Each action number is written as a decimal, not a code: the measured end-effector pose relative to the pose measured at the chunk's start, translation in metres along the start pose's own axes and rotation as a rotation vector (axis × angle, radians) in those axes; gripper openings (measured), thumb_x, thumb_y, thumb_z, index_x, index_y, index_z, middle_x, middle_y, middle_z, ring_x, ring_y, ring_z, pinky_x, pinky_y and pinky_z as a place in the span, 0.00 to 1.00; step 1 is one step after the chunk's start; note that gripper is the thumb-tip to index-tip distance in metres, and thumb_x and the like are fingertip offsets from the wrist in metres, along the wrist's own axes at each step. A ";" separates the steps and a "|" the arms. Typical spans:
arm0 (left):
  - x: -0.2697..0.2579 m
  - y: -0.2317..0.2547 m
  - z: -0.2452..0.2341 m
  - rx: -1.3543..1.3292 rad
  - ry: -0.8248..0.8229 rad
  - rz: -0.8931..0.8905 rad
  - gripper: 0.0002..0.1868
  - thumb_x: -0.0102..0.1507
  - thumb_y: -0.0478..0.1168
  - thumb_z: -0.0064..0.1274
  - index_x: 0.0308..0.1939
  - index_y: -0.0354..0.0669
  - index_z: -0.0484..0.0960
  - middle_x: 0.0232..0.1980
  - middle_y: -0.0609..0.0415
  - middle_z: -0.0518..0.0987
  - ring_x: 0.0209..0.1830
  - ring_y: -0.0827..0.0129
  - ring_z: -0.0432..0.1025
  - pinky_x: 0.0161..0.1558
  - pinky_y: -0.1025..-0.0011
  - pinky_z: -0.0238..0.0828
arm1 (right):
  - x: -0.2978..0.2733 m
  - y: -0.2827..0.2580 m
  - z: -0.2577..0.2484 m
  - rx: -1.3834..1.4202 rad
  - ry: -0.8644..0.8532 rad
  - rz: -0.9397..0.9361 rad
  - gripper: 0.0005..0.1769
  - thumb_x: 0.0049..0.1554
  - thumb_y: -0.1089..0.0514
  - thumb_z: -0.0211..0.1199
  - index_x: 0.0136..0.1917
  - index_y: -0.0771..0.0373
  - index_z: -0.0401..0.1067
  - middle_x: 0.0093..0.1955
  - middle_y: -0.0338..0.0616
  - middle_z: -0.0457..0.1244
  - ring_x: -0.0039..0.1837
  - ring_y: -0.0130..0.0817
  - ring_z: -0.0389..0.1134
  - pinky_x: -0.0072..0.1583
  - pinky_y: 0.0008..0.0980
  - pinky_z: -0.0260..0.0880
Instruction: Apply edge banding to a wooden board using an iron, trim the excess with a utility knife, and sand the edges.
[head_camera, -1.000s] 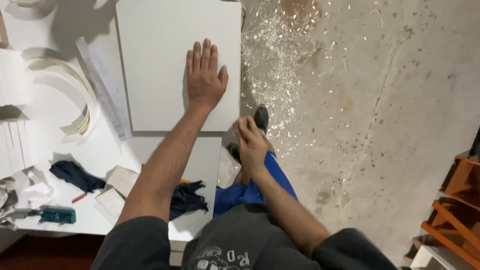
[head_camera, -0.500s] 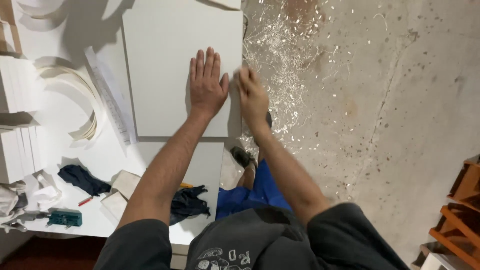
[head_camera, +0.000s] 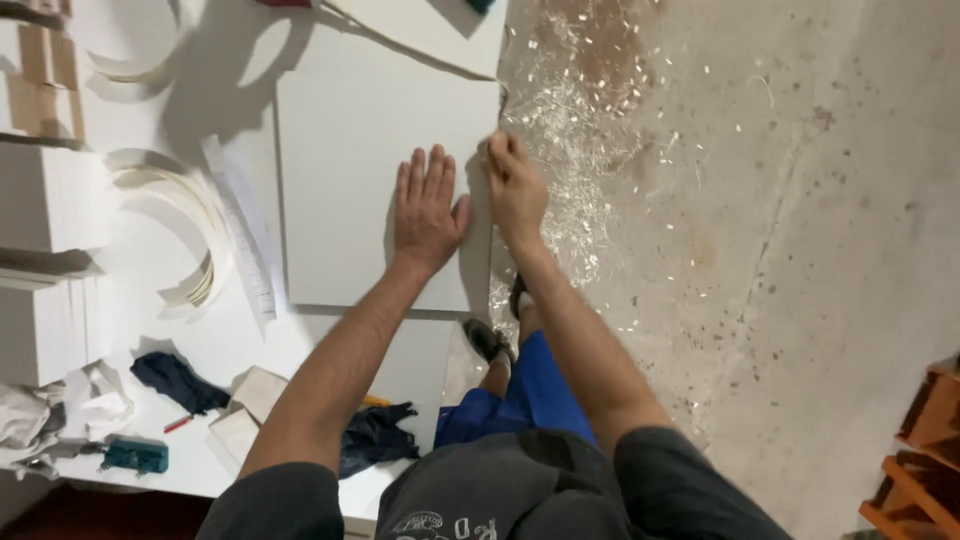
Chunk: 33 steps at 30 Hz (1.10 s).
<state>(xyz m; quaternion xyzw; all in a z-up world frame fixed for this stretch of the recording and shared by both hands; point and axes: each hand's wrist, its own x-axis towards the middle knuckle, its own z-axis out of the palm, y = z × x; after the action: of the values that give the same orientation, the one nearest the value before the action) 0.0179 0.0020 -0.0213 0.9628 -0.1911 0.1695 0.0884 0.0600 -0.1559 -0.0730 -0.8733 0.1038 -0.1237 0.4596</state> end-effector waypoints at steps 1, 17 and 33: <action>-0.012 0.006 0.002 -0.025 -0.032 0.002 0.31 0.67 0.50 0.49 0.70 0.37 0.73 0.75 0.40 0.67 0.76 0.42 0.59 0.75 0.44 0.48 | -0.005 0.013 0.002 -0.074 -0.010 0.004 0.14 0.63 0.50 0.67 0.62 0.43 0.79 0.69 0.46 0.66 0.67 0.47 0.69 0.64 0.39 0.71; -0.001 0.006 -0.020 -0.065 -0.078 0.001 0.29 0.70 0.47 0.47 0.71 0.33 0.73 0.76 0.42 0.67 0.78 0.45 0.57 0.77 0.47 0.48 | -0.101 -0.060 -0.065 -0.070 -0.208 0.104 0.31 0.69 0.41 0.45 0.80 0.54 0.50 0.62 0.53 0.67 0.46 0.50 0.70 0.42 0.44 0.65; -0.008 0.008 -0.024 -0.078 -0.094 -0.025 0.27 0.73 0.45 0.46 0.73 0.31 0.72 0.77 0.41 0.64 0.78 0.45 0.53 0.78 0.48 0.45 | -0.201 -0.038 -0.081 -0.089 -0.090 -0.005 0.20 0.62 0.56 0.67 0.68 0.50 0.73 0.74 0.47 0.61 0.69 0.42 0.69 0.67 0.32 0.68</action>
<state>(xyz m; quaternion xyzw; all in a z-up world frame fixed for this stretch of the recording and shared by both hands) 0.0007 0.0029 -0.0015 0.9679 -0.1892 0.1151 0.1188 -0.1527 -0.1385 -0.0210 -0.8978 0.0862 -0.0808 0.4242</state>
